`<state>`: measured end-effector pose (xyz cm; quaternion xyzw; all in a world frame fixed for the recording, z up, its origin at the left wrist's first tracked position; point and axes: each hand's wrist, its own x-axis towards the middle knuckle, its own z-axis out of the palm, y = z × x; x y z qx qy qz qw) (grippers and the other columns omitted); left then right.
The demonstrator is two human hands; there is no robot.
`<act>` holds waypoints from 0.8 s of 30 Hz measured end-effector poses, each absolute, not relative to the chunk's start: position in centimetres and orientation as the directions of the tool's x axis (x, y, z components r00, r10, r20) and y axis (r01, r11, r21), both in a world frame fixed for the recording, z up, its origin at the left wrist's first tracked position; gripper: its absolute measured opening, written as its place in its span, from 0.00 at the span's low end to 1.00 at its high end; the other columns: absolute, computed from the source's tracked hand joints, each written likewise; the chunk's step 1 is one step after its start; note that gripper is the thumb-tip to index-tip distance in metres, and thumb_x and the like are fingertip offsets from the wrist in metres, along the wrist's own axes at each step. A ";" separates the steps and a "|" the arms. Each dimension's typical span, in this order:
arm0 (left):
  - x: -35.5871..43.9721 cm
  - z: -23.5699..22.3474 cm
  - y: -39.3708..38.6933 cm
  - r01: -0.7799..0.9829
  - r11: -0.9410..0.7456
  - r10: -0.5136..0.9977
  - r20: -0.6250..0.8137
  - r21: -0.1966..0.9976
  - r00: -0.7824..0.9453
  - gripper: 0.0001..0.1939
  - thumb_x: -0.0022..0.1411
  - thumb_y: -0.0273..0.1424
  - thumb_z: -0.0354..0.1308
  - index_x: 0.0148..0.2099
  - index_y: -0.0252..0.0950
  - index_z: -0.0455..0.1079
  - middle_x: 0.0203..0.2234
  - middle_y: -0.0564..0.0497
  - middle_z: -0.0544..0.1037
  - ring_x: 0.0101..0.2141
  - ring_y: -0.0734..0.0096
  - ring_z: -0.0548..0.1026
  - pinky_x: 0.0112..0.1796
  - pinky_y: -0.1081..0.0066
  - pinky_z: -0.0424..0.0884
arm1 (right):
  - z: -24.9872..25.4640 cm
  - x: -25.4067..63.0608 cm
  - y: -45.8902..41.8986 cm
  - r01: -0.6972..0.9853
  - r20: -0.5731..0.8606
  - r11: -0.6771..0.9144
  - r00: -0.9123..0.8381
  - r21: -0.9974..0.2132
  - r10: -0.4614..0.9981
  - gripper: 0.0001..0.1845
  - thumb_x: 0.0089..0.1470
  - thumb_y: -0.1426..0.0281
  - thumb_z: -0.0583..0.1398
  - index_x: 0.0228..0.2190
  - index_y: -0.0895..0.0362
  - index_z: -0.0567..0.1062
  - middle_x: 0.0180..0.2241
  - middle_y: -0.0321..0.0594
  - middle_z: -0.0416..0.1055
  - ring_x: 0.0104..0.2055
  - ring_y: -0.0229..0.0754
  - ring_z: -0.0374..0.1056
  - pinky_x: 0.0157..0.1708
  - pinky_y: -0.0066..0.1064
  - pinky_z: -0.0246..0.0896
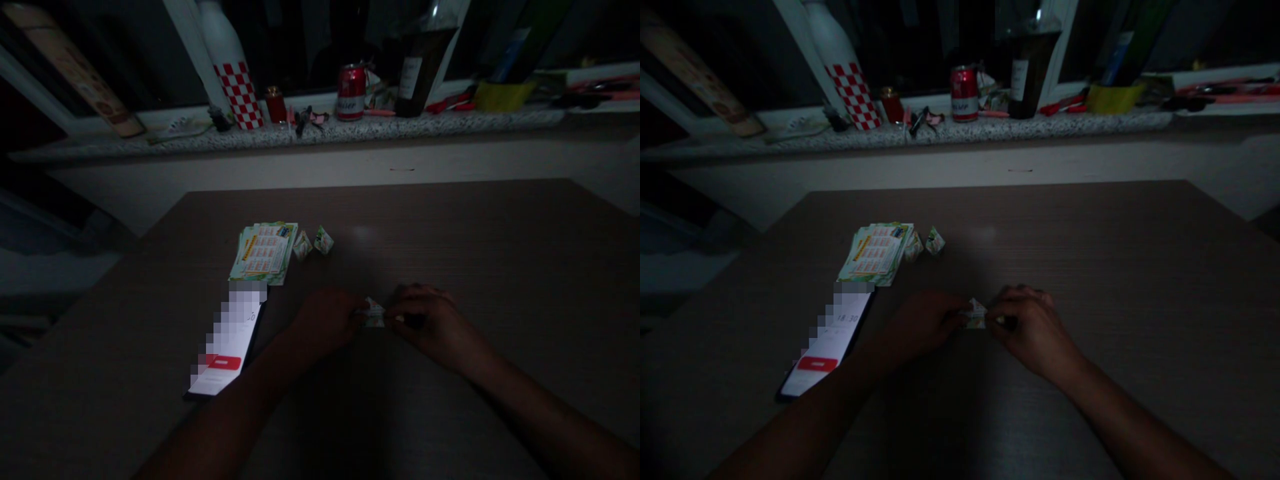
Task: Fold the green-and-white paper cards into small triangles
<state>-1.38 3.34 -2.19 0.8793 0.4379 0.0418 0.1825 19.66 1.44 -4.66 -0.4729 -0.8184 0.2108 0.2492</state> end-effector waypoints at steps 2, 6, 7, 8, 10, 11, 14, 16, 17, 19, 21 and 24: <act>-1.4 -2.2 3.4 0.754 -0.546 0.785 -0.092 0.365 0.613 0.14 0.64 0.32 0.50 0.48 0.39 0.73 0.37 0.47 0.80 0.37 0.61 0.77 0.38 0.65 0.70 | -4.7 20.2 1.5 0.648 0.225 0.491 -0.452 -0.582 0.863 0.06 0.52 0.72 0.61 0.29 0.51 0.79 0.30 0.37 0.76 0.33 0.41 0.70 0.34 0.34 0.62; -1.5 -2.2 3.4 0.755 -0.533 0.789 -0.098 0.383 0.607 0.14 0.64 0.32 0.51 0.49 0.39 0.73 0.39 0.48 0.80 0.39 0.61 0.77 0.39 0.65 0.70 | -4.6 21.1 1.6 0.640 0.220 0.498 -0.466 -0.586 0.857 0.06 0.53 0.71 0.61 0.31 0.50 0.79 0.32 0.38 0.77 0.35 0.42 0.72 0.36 0.35 0.64; -1.5 -2.2 3.4 0.755 -0.531 0.789 -0.100 0.385 0.606 0.14 0.64 0.32 0.51 0.49 0.39 0.73 0.39 0.48 0.80 0.39 0.61 0.77 0.39 0.65 0.70 | -4.6 21.2 1.7 0.639 0.215 0.495 -0.466 -0.589 0.858 0.07 0.53 0.72 0.61 0.31 0.50 0.79 0.32 0.37 0.77 0.36 0.42 0.72 0.36 0.35 0.64; -1.5 -2.2 3.4 0.756 -0.530 0.789 -0.103 0.385 0.606 0.14 0.64 0.32 0.51 0.49 0.39 0.73 0.39 0.48 0.80 0.38 0.61 0.77 0.39 0.65 0.70 | -4.5 21.4 1.7 0.638 0.207 0.491 -0.469 -0.593 0.859 0.07 0.53 0.72 0.61 0.32 0.50 0.79 0.32 0.37 0.77 0.36 0.42 0.72 0.37 0.35 0.64; -1.4 -2.1 3.4 0.758 -0.528 0.789 -0.109 0.383 0.605 0.14 0.64 0.32 0.51 0.49 0.39 0.73 0.38 0.48 0.80 0.38 0.62 0.77 0.39 0.66 0.70 | -4.4 21.6 1.8 0.631 0.185 0.481 -0.476 -0.609 0.859 0.08 0.53 0.73 0.61 0.32 0.50 0.79 0.32 0.37 0.77 0.35 0.42 0.72 0.37 0.35 0.65; -1.4 -2.0 3.4 0.757 -0.530 0.787 -0.112 0.382 0.607 0.14 0.64 0.32 0.51 0.49 0.39 0.73 0.38 0.48 0.80 0.37 0.62 0.77 0.38 0.66 0.70 | -4.4 21.8 1.9 0.628 0.170 0.473 -0.481 -0.618 0.860 0.08 0.53 0.73 0.60 0.32 0.50 0.79 0.32 0.37 0.77 0.35 0.41 0.72 0.37 0.35 0.65; -1.3 -1.9 3.3 0.757 -0.531 0.785 -0.115 0.381 0.609 0.15 0.64 0.32 0.50 0.49 0.39 0.73 0.39 0.48 0.80 0.38 0.62 0.77 0.39 0.67 0.69 | -4.5 22.1 1.9 0.630 0.140 0.448 -0.477 -0.634 0.868 0.08 0.52 0.73 0.60 0.33 0.51 0.79 0.34 0.38 0.76 0.36 0.42 0.71 0.37 0.36 0.65; -1.2 -1.9 3.2 0.761 -0.530 0.787 -0.117 0.375 0.606 0.15 0.64 0.32 0.50 0.50 0.39 0.73 0.40 0.48 0.80 0.39 0.61 0.77 0.40 0.66 0.69 | -4.7 22.1 1.8 0.651 0.147 0.445 -0.460 -0.614 0.876 0.10 0.52 0.73 0.60 0.37 0.51 0.78 0.37 0.40 0.75 0.40 0.45 0.71 0.40 0.38 0.64; -1.2 -2.0 3.2 0.764 -0.528 0.789 -0.118 0.370 0.603 0.15 0.65 0.32 0.50 0.50 0.39 0.73 0.40 0.48 0.80 0.39 0.61 0.77 0.40 0.66 0.69 | -4.8 22.0 1.7 0.667 0.158 0.449 -0.451 -0.595 0.879 0.11 0.51 0.72 0.60 0.38 0.51 0.78 0.39 0.41 0.74 0.43 0.46 0.70 0.43 0.41 0.63; -1.2 -2.0 3.2 0.765 -0.531 0.791 -0.112 0.364 0.602 0.15 0.65 0.32 0.50 0.50 0.39 0.73 0.39 0.48 0.80 0.39 0.60 0.77 0.40 0.66 0.69 | -4.9 21.6 1.3 0.701 0.178 0.461 -0.440 -0.544 0.880 0.15 0.51 0.73 0.59 0.42 0.50 0.77 0.45 0.43 0.72 0.49 0.50 0.66 0.48 0.46 0.59; -1.3 -2.1 3.1 0.762 -0.537 0.788 -0.106 0.362 0.606 0.14 0.65 0.33 0.50 0.49 0.39 0.73 0.38 0.48 0.80 0.38 0.60 0.77 0.38 0.66 0.69 | -4.8 21.1 1.0 0.724 0.186 0.473 -0.443 -0.502 0.877 0.20 0.51 0.75 0.57 0.46 0.50 0.75 0.51 0.44 0.68 0.55 0.54 0.61 0.51 0.50 0.54; -1.5 -2.3 3.1 0.745 -0.550 0.780 -0.086 0.377 0.620 0.14 0.64 0.32 0.51 0.49 0.39 0.73 0.37 0.48 0.80 0.37 0.61 0.77 0.37 0.67 0.69 | -4.6 20.6 0.6 0.714 0.171 0.491 -0.475 -0.499 0.863 0.25 0.52 0.78 0.53 0.50 0.51 0.72 0.56 0.45 0.63 0.59 0.53 0.55 0.54 0.51 0.51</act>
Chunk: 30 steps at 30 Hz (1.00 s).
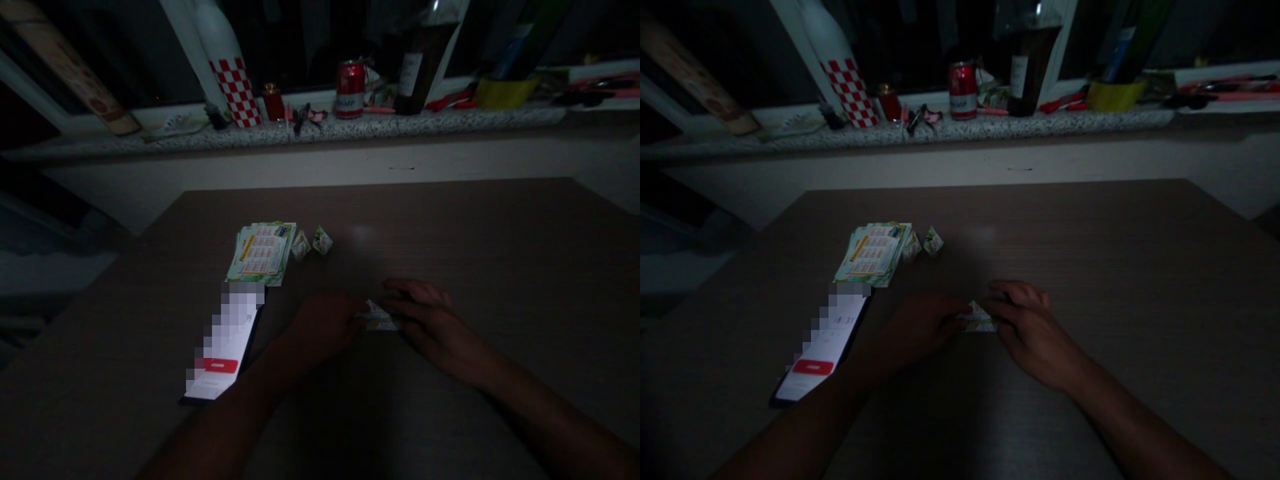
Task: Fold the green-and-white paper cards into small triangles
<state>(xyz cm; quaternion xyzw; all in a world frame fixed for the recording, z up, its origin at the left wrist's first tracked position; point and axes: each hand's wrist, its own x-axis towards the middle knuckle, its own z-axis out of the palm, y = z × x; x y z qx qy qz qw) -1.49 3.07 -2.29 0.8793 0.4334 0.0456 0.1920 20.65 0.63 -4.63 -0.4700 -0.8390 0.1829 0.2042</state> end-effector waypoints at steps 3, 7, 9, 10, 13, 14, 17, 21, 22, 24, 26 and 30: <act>-1.6 -2.4 3.0 0.727 -0.561 0.773 -0.064 0.395 0.631 0.13 0.64 0.32 0.52 0.49 0.39 0.72 0.37 0.49 0.80 0.36 0.62 0.77 0.37 0.67 0.68 | -4.5 20.4 0.7 0.692 0.161 0.502 -0.498 -0.518 0.852 0.25 0.54 0.78 0.50 0.52 0.54 0.71 0.57 0.47 0.62 0.60 0.51 0.54 0.55 0.50 0.50; -1.5 -2.4 2.9 0.728 -0.566 0.770 -0.068 0.388 0.635 0.11 0.64 0.32 0.52 0.45 0.38 0.73 0.36 0.49 0.79 0.36 0.62 0.76 0.37 0.68 0.68 | -4.4 19.9 0.8 0.732 0.160 0.522 -0.508 -0.438 0.846 0.27 0.53 0.76 0.55 0.55 0.55 0.68 0.58 0.49 0.60 0.60 0.54 0.53 0.55 0.52 0.49; -1.5 -2.3 2.9 0.722 -0.568 0.768 -0.062 0.394 0.638 0.10 0.64 0.31 0.52 0.44 0.38 0.73 0.36 0.49 0.79 0.36 0.63 0.76 0.37 0.68 0.68 | -4.4 19.5 0.7 0.743 0.159 0.537 -0.521 -0.399 0.839 0.28 0.51 0.75 0.57 0.55 0.55 0.68 0.58 0.50 0.59 0.60 0.55 0.53 0.56 0.52 0.48; -1.5 -2.3 2.9 0.720 -0.566 0.769 -0.059 0.401 0.637 0.10 0.64 0.31 0.52 0.44 0.38 0.73 0.36 0.50 0.79 0.36 0.63 0.76 0.37 0.68 0.68 | -4.4 19.4 0.7 0.741 0.158 0.543 -0.528 -0.395 0.835 0.28 0.50 0.74 0.58 0.55 0.55 0.68 0.59 0.51 0.59 0.61 0.56 0.52 0.56 0.52 0.48; -1.5 -2.3 2.8 0.717 -0.541 0.779 -0.059 0.439 0.624 0.10 0.63 0.31 0.53 0.44 0.38 0.73 0.37 0.49 0.79 0.37 0.64 0.76 0.38 0.68 0.68 | -4.4 19.2 0.7 0.717 0.176 0.544 -0.525 -0.435 0.833 0.27 0.49 0.74 0.60 0.53 0.54 0.69 0.58 0.50 0.60 0.60 0.56 0.53 0.56 0.52 0.49; -1.5 -2.4 2.7 0.712 -0.534 0.782 -0.054 0.456 0.621 0.10 0.63 0.31 0.54 0.44 0.38 0.73 0.37 0.50 0.79 0.37 0.64 0.76 0.38 0.69 0.68 | -4.5 19.3 0.7 0.702 0.193 0.540 -0.514 -0.465 0.836 0.26 0.49 0.74 0.60 0.52 0.54 0.70 0.57 0.50 0.61 0.60 0.55 0.55 0.56 0.51 0.50; -1.6 -2.5 2.5 0.683 -0.520 0.791 -0.013 0.513 0.612 0.09 0.62 0.30 0.55 0.45 0.37 0.72 0.37 0.50 0.79 0.36 0.65 0.76 0.37 0.70 0.67 | -4.6 19.3 0.7 0.630 0.233 0.486 -0.444 -0.605 0.865 0.23 0.48 0.74 0.62 0.48 0.53 0.71 0.50 0.46 0.69 0.53 0.51 0.63 0.53 0.48 0.55; -1.5 -2.5 2.4 0.656 -0.491 0.828 0.073 0.573 0.555 0.08 0.62 0.32 0.56 0.44 0.38 0.72 0.37 0.51 0.79 0.37 0.67 0.76 0.37 0.70 0.67 | -4.8 19.1 0.5 0.421 0.144 0.278 -0.322 -0.864 0.936 0.21 0.49 0.73 0.63 0.46 0.52 0.69 0.40 0.41 0.74 0.41 0.45 0.71 0.41 0.37 0.66; -1.5 -2.5 2.4 0.650 -0.480 0.839 0.092 0.589 0.536 0.08 0.62 0.32 0.56 0.43 0.38 0.72 0.36 0.52 0.78 0.36 0.67 0.75 0.37 0.70 0.67 | -4.8 19.0 0.4 0.356 0.115 0.219 -0.292 -0.908 0.950 0.21 0.49 0.73 0.63 0.46 0.52 0.69 0.38 0.40 0.75 0.38 0.43 0.71 0.37 0.34 0.67; -1.4 -2.2 2.4 0.631 -0.450 0.866 0.139 0.632 0.480 0.07 0.61 0.33 0.58 0.41 0.39 0.72 0.33 0.53 0.78 0.34 0.69 0.75 0.37 0.71 0.67 | -4.7 18.7 0.2 0.233 0.065 0.119 -0.226 -0.965 0.972 0.21 0.48 0.71 0.64 0.45 0.52 0.69 0.33 0.37 0.75 0.34 0.41 0.72 0.32 0.30 0.67; -1.4 -1.9 2.2 0.599 -0.411 0.902 0.210 0.687 0.378 0.07 0.59 0.34 0.59 0.40 0.39 0.72 0.31 0.53 0.76 0.32 0.71 0.73 0.35 0.71 0.67 | -4.4 18.5 0.0 0.123 0.015 0.036 -0.163 -0.992 0.986 0.21 0.47 0.70 0.66 0.44 0.52 0.69 0.30 0.35 0.76 0.31 0.39 0.72 0.29 0.27 0.66; -1.0 -1.9 1.6 0.450 -0.227 0.973 0.179 0.864 0.147 0.17 0.51 0.34 0.66 0.43 0.37 0.70 0.31 0.53 0.74 0.31 0.72 0.71 0.31 0.73 0.66 | -3.8 18.3 0.0 -0.059 -0.034 -0.040 -0.092 -0.997 0.995 0.21 0.47 0.70 0.67 0.43 0.52 0.68 0.31 0.36 0.78 0.32 0.38 0.74 0.32 0.26 0.67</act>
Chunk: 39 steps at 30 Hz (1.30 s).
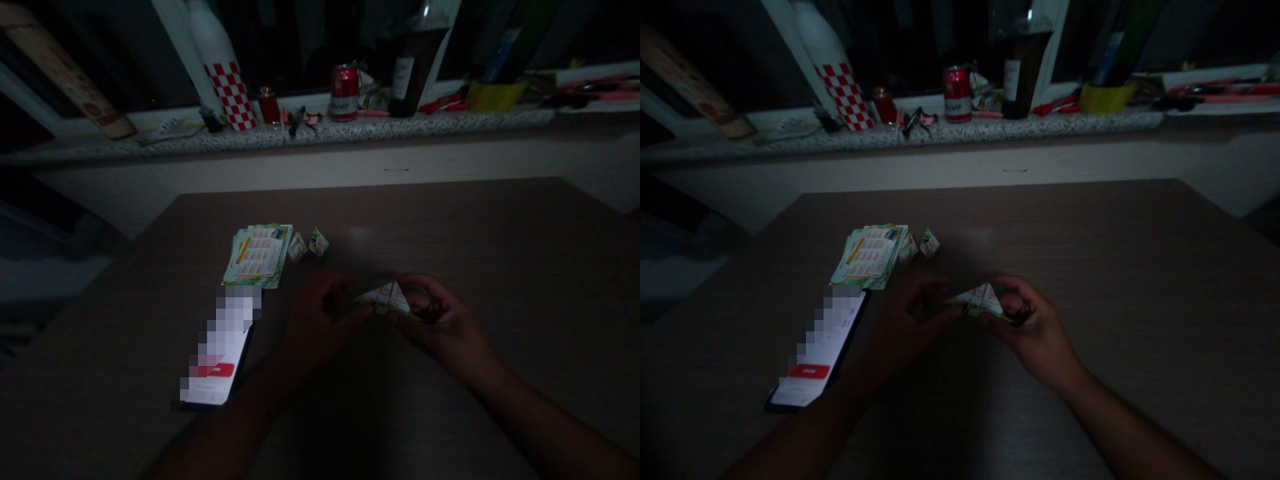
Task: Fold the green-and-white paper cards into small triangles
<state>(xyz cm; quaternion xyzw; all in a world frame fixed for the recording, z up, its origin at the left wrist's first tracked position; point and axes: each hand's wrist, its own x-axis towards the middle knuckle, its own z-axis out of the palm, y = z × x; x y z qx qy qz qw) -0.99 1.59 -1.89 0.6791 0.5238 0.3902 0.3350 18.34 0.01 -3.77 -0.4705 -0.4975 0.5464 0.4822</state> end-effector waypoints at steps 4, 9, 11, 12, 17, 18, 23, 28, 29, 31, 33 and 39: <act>0.2 -3.0 1.0 0.135 0.113 0.967 -0.140 0.984 0.214 0.19 0.48 0.34 0.67 0.43 0.35 0.71 0.30 0.52 0.76 0.31 0.70 0.74 0.31 0.71 0.69 | -3.7 18.3 -0.1 -0.125 -0.001 -0.007 -0.046 -0.992 0.999 0.23 0.47 0.69 0.67 0.44 0.52 0.67 0.32 0.38 0.79 0.35 0.41 0.75 0.35 0.30 0.69; 1.2 -3.4 0.8 -0.031 0.202 0.926 -0.181 0.979 0.331 0.13 0.54 0.32 0.62 0.43 0.35 0.75 0.37 0.49 0.80 0.38 0.64 0.77 0.41 0.66 0.71 | -3.9 17.9 -0.5 -0.103 0.055 0.049 -0.060 -0.993 0.997 0.22 0.48 0.70 0.66 0.45 0.52 0.66 0.32 0.38 0.78 0.32 0.41 0.75 0.29 0.29 0.70; 1.2 -3.1 0.7 -0.011 0.199 0.926 -0.184 0.980 0.331 0.13 0.54 0.32 0.62 0.43 0.35 0.75 0.36 0.49 0.81 0.38 0.63 0.77 0.40 0.66 0.71 | -3.9 17.9 -0.5 -0.069 0.093 0.088 -0.067 -0.994 0.993 0.22 0.49 0.70 0.66 0.45 0.52 0.66 0.31 0.38 0.78 0.32 0.41 0.75 0.29 0.30 0.70; 1.1 -3.0 0.7 -0.001 0.198 0.928 -0.187 0.980 0.323 0.13 0.54 0.32 0.62 0.42 0.35 0.76 0.36 0.49 0.81 0.37 0.63 0.77 0.39 0.66 0.71 | -3.9 17.9 -0.6 -0.047 0.113 0.110 -0.069 -0.993 0.991 0.21 0.49 0.70 0.65 0.45 0.52 0.66 0.31 0.37 0.78 0.32 0.41 0.75 0.30 0.30 0.70; 0.8 -2.9 0.4 0.016 0.168 0.944 -0.166 0.986 0.285 0.11 0.53 0.32 0.63 0.39 0.34 0.76 0.30 0.50 0.79 0.31 0.68 0.75 0.32 0.72 0.69 | -4.0 18.1 -0.9 0.116 0.264 0.266 -0.033 -0.957 0.964 0.19 0.50 0.73 0.65 0.44 0.50 0.69 0.33 0.36 0.77 0.33 0.39 0.74 0.32 0.29 0.70; 0.8 -2.9 0.4 0.017 0.150 0.948 -0.149 0.989 0.282 0.11 0.53 0.32 0.64 0.39 0.34 0.76 0.30 0.50 0.79 0.31 0.69 0.74 0.31 0.72 0.68 | -4.0 18.1 -1.0 0.149 0.304 0.304 -0.027 -0.941 0.952 0.19 0.49 0.73 0.65 0.44 0.49 0.69 0.34 0.36 0.77 0.33 0.39 0.74 0.33 0.28 0.70; 0.7 -2.3 0.2 0.107 0.021 0.968 -0.047 0.994 0.246 0.06 0.53 0.31 0.63 0.32 0.33 0.74 0.24 0.54 0.73 0.27 0.73 0.70 0.29 0.75 0.64 | -4.2 18.5 -1.2 0.278 0.433 0.426 -0.039 -0.861 0.900 0.20 0.49 0.75 0.65 0.44 0.49 0.71 0.35 0.37 0.77 0.35 0.40 0.75 0.33 0.29 0.71; 0.5 -1.9 0.1 0.290 -0.120 0.967 0.045 0.949 0.250 0.05 0.56 0.31 0.61 0.33 0.34 0.73 0.25 0.53 0.74 0.28 0.72 0.71 0.29 0.74 0.67 | -4.5 18.9 -1.3 0.306 0.465 0.448 -0.018 -0.840 0.885 0.20 0.47 0.74 0.66 0.43 0.48 0.71 0.37 0.38 0.76 0.35 0.44 0.75 0.34 0.33 0.71; 0.4 -2.0 0.1 0.292 -0.136 0.969 0.066 0.947 0.238 0.06 0.55 0.31 0.62 0.35 0.35 0.72 0.27 0.53 0.75 0.30 0.71 0.72 0.30 0.74 0.68 | -4.5 19.0 -1.3 0.305 0.461 0.443 -0.012 -0.843 0.887 0.21 0.47 0.74 0.66 0.43 0.48 0.71 0.37 0.38 0.76 0.35 0.44 0.75 0.33 0.33 0.72; 0.1 -2.2 0.1 0.279 -0.179 0.972 0.125 0.944 0.200 0.11 0.53 0.31 0.64 0.40 0.36 0.70 0.30 0.53 0.76 0.32 0.71 0.73 0.32 0.74 0.70 | -4.4 19.1 -1.3 0.306 0.449 0.425 0.009 -0.852 0.893 0.21 0.47 0.73 0.67 0.43 0.48 0.71 0.36 0.38 0.76 0.35 0.44 0.75 0.34 0.34 0.72; -0.2 -2.4 0.0 0.305 -0.242 0.966 0.199 0.921 0.166 0.15 0.51 0.31 0.65 0.42 0.37 0.69 0.32 0.52 0.76 0.33 0.70 0.74 0.33 0.73 0.71 | -4.2 19.1 -1.3 0.305 0.430 0.404 0.021 -0.863 0.903 0.21 0.47 0.73 0.67 0.43 0.48 0.71 0.37 0.38 0.76 0.36 0.45 0.75 0.35 0.35 0.73; -0.9 -2.2 0.3 0.439 -0.448 0.893 0.362 0.779 0.268 0.05 0.55 0.32 0.63 0.36 0.39 0.73 0.34 0.52 0.79 0.36 0.69 0.76 0.39 0.69 0.71 | -4.3 19.3 -1.4 0.291 0.421 0.406 -0.010 -0.866 0.907 0.22 0.48 0.73 0.66 0.44 0.47 0.70 0.36 0.37 0.77 0.36 0.45 0.75 0.34 0.35 0.72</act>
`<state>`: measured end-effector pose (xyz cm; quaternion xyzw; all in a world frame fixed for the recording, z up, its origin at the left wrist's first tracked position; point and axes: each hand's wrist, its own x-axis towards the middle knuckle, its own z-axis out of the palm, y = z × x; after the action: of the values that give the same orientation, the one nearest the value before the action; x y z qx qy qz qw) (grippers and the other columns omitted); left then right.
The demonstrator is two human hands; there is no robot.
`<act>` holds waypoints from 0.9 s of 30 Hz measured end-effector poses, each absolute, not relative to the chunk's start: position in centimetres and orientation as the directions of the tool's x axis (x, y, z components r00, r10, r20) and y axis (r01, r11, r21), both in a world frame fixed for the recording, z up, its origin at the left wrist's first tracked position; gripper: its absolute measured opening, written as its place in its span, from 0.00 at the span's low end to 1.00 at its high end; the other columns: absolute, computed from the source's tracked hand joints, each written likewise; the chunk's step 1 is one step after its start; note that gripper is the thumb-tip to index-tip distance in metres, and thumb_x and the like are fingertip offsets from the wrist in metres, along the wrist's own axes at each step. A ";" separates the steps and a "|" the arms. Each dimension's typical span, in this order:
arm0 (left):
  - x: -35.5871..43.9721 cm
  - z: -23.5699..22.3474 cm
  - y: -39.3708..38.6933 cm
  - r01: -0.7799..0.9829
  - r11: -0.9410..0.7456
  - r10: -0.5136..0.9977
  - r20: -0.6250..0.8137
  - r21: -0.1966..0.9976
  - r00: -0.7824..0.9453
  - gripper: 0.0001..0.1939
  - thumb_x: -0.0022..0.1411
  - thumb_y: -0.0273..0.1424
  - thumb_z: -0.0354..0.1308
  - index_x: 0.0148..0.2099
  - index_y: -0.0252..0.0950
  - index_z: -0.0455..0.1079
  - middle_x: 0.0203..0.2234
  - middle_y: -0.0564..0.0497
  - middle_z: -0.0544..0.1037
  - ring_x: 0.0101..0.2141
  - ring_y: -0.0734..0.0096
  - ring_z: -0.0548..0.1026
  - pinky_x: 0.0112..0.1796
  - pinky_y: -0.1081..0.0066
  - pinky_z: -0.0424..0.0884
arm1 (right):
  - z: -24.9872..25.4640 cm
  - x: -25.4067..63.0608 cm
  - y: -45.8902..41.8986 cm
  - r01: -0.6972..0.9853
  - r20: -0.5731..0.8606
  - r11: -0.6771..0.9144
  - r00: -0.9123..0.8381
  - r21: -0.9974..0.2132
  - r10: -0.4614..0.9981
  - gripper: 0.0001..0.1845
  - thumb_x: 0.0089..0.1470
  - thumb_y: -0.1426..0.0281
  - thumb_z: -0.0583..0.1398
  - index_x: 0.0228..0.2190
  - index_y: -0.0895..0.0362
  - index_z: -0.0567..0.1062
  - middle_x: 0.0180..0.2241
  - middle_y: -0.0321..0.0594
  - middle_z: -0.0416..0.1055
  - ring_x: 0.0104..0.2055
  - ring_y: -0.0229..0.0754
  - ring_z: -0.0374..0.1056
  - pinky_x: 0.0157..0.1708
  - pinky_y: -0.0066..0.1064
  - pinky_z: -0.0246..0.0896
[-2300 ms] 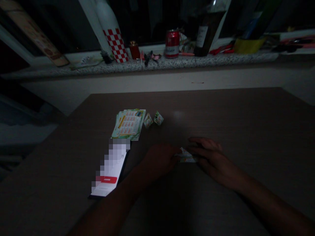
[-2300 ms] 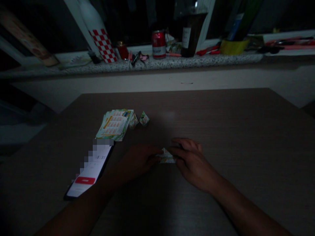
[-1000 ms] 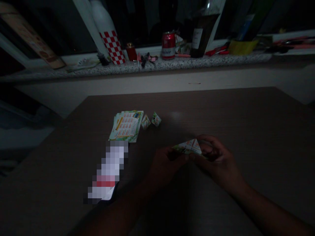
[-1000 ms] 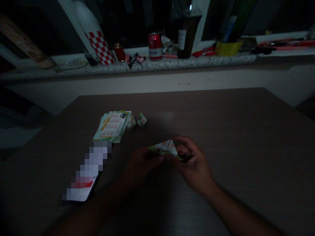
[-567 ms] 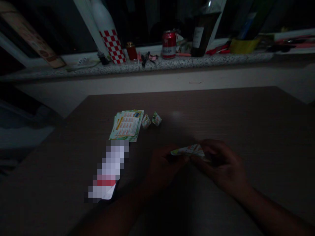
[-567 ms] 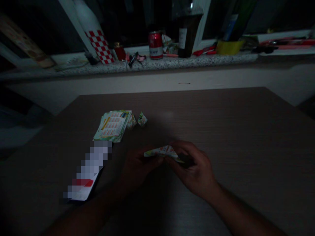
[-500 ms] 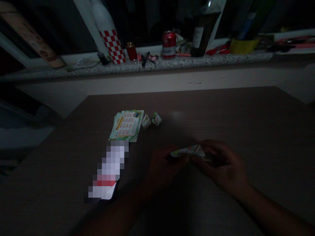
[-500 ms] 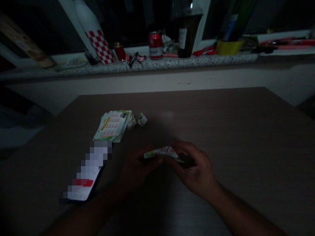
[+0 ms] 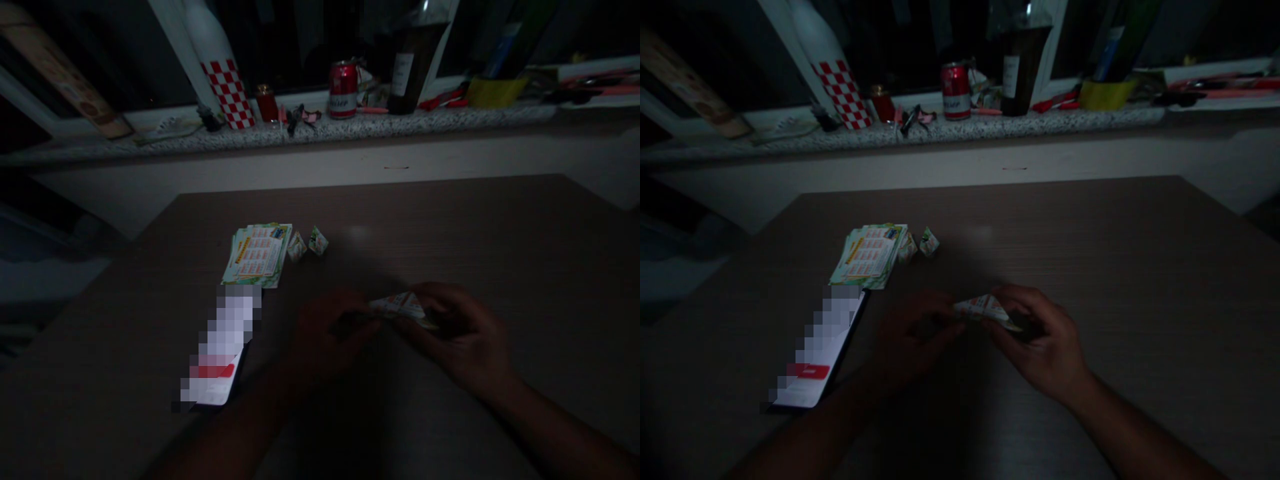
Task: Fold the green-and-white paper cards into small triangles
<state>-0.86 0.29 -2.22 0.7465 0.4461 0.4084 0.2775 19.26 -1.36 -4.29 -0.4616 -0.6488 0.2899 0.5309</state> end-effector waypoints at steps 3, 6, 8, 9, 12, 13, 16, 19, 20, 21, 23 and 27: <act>-1.0 -1.9 0.5 0.455 -0.466 0.884 0.379 0.759 0.274 0.03 0.55 0.31 0.63 0.35 0.39 0.75 0.33 0.52 0.80 0.34 0.70 0.77 0.38 0.70 0.71 | -4.3 19.3 -1.4 0.303 0.419 0.409 -0.036 -0.861 0.907 0.22 0.48 0.74 0.66 0.45 0.46 0.70 0.36 0.36 0.76 0.35 0.43 0.74 0.34 0.33 0.72; -1.0 -1.4 0.7 0.420 -0.463 0.883 0.369 0.781 0.288 0.03 0.54 0.29 0.64 0.34 0.37 0.76 0.31 0.52 0.81 0.33 0.71 0.77 0.36 0.72 0.72 | -4.3 19.4 -1.4 0.305 0.427 0.420 -0.048 -0.854 0.903 0.21 0.48 0.75 0.66 0.44 0.46 0.71 0.36 0.36 0.76 0.35 0.42 0.74 0.33 0.32 0.72; -0.9 -1.3 0.7 0.411 -0.439 0.896 0.351 0.799 0.274 0.04 0.52 0.29 0.66 0.33 0.37 0.76 0.30 0.52 0.80 0.32 0.71 0.77 0.36 0.72 0.72 | -4.2 19.4 -1.4 0.290 0.423 0.423 -0.063 -0.858 0.904 0.21 0.48 0.75 0.66 0.44 0.46 0.71 0.36 0.36 0.76 0.35 0.43 0.75 0.32 0.32 0.72; -0.9 -1.2 0.7 0.410 -0.420 0.905 0.339 0.810 0.256 0.04 0.51 0.29 0.67 0.33 0.37 0.76 0.30 0.53 0.80 0.32 0.71 0.77 0.36 0.72 0.72 | -4.2 19.4 -1.4 0.287 0.418 0.420 -0.073 -0.861 0.906 0.21 0.48 0.75 0.66 0.44 0.46 0.71 0.36 0.36 0.76 0.35 0.43 0.75 0.32 0.32 0.72; -0.7 -1.2 0.6 0.394 -0.346 0.936 0.284 0.852 0.209 0.04 0.50 0.28 0.67 0.31 0.38 0.77 0.30 0.53 0.80 0.32 0.72 0.77 0.35 0.72 0.72 | -4.1 19.4 -1.3 0.300 0.405 0.410 -0.083 -0.861 0.911 0.20 0.49 0.74 0.65 0.44 0.46 0.71 0.36 0.36 0.77 0.35 0.44 0.75 0.32 0.32 0.72; -0.7 -1.2 0.6 0.381 -0.322 0.944 0.264 0.867 0.198 0.04 0.50 0.27 0.67 0.31 0.38 0.77 0.30 0.53 0.80 0.32 0.72 0.77 0.35 0.72 0.72 | -4.0 19.4 -1.3 0.306 0.405 0.409 -0.079 -0.860 0.911 0.20 0.49 0.74 0.65 0.44 0.46 0.71 0.36 0.36 0.77 0.34 0.44 0.75 0.31 0.32 0.73; -0.5 -1.1 0.5 0.355 -0.264 0.961 0.214 0.897 0.173 0.05 0.49 0.26 0.67 0.30 0.37 0.76 0.30 0.53 0.80 0.32 0.71 0.77 0.36 0.72 0.72 | -3.8 19.4 -1.3 0.308 0.402 0.405 -0.076 -0.861 0.913 0.20 0.49 0.73 0.65 0.44 0.46 0.72 0.35 0.35 0.77 0.33 0.43 0.76 0.31 0.31 0.73; -0.1 -1.1 0.4 0.340 -0.231 0.970 0.187 0.911 0.157 0.05 0.48 0.26 0.68 0.29 0.37 0.75 0.31 0.53 0.80 0.33 0.70 0.77 0.37 0.71 0.72 | -3.8 19.3 -1.3 0.307 0.408 0.412 -0.079 -0.858 0.909 0.20 0.49 0.73 0.66 0.44 0.46 0.72 0.37 0.35 0.77 0.35 0.43 0.75 0.33 0.32 0.73; 0.0 -1.2 0.3 0.338 -0.216 0.973 0.173 0.916 0.153 0.06 0.47 0.27 0.68 0.29 0.37 0.74 0.31 0.53 0.80 0.33 0.70 0.77 0.37 0.71 0.72 | -3.9 19.3 -1.3 0.311 0.408 0.412 -0.080 -0.857 0.909 0.20 0.49 0.73 0.65 0.44 0.46 0.72 0.37 0.35 0.77 0.35 0.43 0.75 0.34 0.32 0.73; 0.1 -1.2 0.3 0.334 -0.199 0.976 0.158 0.921 0.147 0.06 0.47 0.27 0.68 0.29 0.37 0.74 0.30 0.53 0.79 0.33 0.70 0.77 0.37 0.71 0.72 | -3.9 19.3 -1.3 0.310 0.409 0.413 -0.080 -0.857 0.909 0.20 0.49 0.73 0.65 0.44 0.46 0.72 0.38 0.36 0.77 0.36 0.43 0.75 0.34 0.32 0.73; 0.3 -1.3 0.2 0.333 -0.163 0.984 0.126 0.929 0.129 0.06 0.47 0.28 0.68 0.29 0.36 0.73 0.29 0.54 0.79 0.31 0.71 0.76 0.36 0.71 0.72 | -4.0 19.2 -1.2 0.298 0.402 0.408 -0.083 -0.863 0.912 0.20 0.49 0.74 0.65 0.44 0.46 0.72 0.39 0.36 0.76 0.37 0.43 0.75 0.35 0.32 0.73; 0.4 -1.3 0.2 0.349 -0.111 0.991 0.075 0.931 0.114 0.05 0.48 0.29 0.68 0.27 0.36 0.74 0.27 0.54 0.79 0.30 0.71 0.76 0.34 0.71 0.72 | -4.1 19.3 -1.1 0.291 0.394 0.401 -0.083 -0.869 0.915 0.20 0.49 0.74 0.65 0.44 0.47 0.72 0.39 0.37 0.76 0.37 0.44 0.75 0.35 0.34 0.73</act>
<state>0.40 0.19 -1.35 0.6290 0.5323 0.3996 0.4016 19.32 -1.15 -4.12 -0.4517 -0.6676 0.3092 0.5045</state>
